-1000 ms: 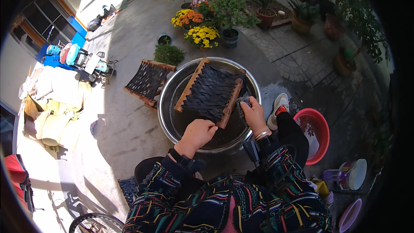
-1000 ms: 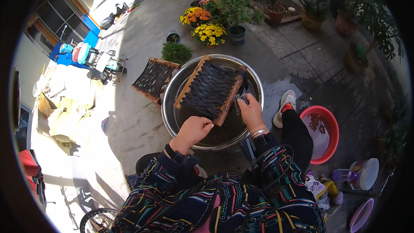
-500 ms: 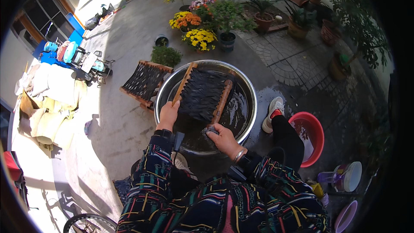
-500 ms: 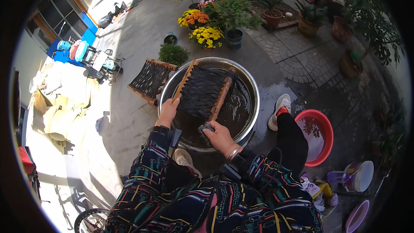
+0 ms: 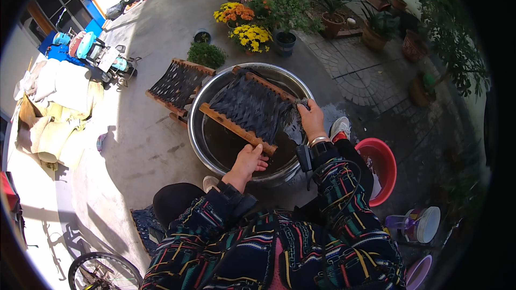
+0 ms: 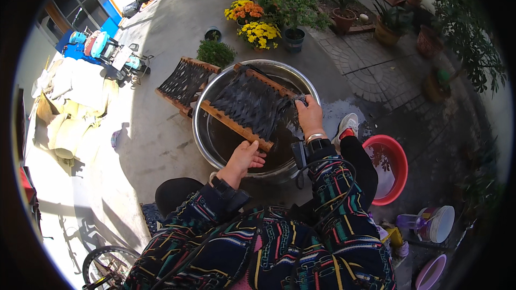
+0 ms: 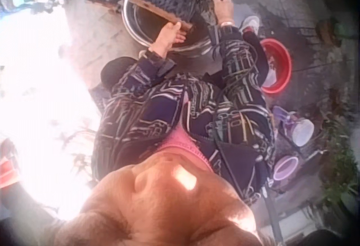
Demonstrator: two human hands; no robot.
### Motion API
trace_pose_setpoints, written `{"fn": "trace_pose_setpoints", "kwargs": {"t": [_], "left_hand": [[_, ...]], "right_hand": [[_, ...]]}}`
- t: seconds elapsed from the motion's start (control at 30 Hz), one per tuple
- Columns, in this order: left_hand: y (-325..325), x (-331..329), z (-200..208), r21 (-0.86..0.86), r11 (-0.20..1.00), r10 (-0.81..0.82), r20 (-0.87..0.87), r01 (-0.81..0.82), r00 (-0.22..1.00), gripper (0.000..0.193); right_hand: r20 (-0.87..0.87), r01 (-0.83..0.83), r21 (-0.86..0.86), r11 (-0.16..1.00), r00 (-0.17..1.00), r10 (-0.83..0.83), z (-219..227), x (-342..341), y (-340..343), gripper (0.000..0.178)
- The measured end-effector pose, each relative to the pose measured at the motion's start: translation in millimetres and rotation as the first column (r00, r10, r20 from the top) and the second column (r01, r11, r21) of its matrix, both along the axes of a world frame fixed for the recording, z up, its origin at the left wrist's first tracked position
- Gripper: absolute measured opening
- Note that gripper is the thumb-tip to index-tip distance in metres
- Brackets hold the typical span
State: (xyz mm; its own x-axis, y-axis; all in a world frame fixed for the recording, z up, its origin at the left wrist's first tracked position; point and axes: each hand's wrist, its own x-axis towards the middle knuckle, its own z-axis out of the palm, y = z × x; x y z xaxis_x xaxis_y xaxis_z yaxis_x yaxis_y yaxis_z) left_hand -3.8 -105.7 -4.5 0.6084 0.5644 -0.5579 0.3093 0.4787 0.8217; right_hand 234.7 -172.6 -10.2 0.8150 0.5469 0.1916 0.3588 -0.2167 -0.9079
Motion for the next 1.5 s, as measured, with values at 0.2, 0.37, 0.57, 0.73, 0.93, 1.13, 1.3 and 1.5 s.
{"fn": "trace_pose_setpoints", "kwargs": {"t": [0.2, 0.37, 0.57, 0.73, 0.93, 1.13, 1.3, 1.5], "left_hand": [[57.9, -15.3, 23.2, 0.861, 0.475, 0.265, 0.055, -0.179, 0.963, 0.020], [72.8, 26.6, 14.8, 0.920, 0.379, 0.125, -0.162, 0.104, 0.979, 0.047], [69.3, 32.3, -1.3, 0.899, 0.124, 0.147, -0.436, 0.421, 0.888, 0.055], [71.2, 35.9, 0.1, 0.868, 0.139, 0.156, -0.495, 0.477, 0.855, 0.056], [70.5, 37.9, -0.3, 0.850, 0.147, 0.155, -0.525, 0.506, 0.837, 0.057], [74.7, 39.7, 8.0, 0.813, 0.133, 0.132, -0.582, 0.568, 0.802, 0.056], [80.6, 47.4, 18.8, 0.772, 0.169, 0.089, -0.631, 0.612, 0.771, 0.037], [83.5, 56.6, 23.3, 0.829, 0.232, 0.128, -0.545, 0.509, 0.828, 0.027]], "right_hand": [[0.014, -0.075, -0.112, 0.991, 0.997, 0.077, 25.2, -40.2, -19.1, 0.022], [0.432, -0.431, -0.127, 0.893, 0.787, 0.441, 25.3, -87.5, -12.5, 0.020], [0.418, -0.352, -0.451, 0.820, 0.728, 0.543, 22.4, -66.0, 26.1, 0.014], [0.445, -0.263, -0.320, 0.910, 0.807, 0.389, 21.7, -59.9, 29.2, 0.017], [0.310, -0.436, -0.486, 0.757, 0.724, 0.616, 17.4, -64.4, 17.2, 0.017], [0.517, -0.165, -0.321, 0.933, 0.795, 0.318, 24.0, -50.8, 37.7, 0.017], [0.259, -0.458, -0.436, 0.775, 0.760, 0.595, 18.3, -62.7, 16.3, 0.019], [0.549, -0.191, -0.390, 0.901, 0.737, 0.395, 22.5, -43.8, 35.6, 0.011]]}}
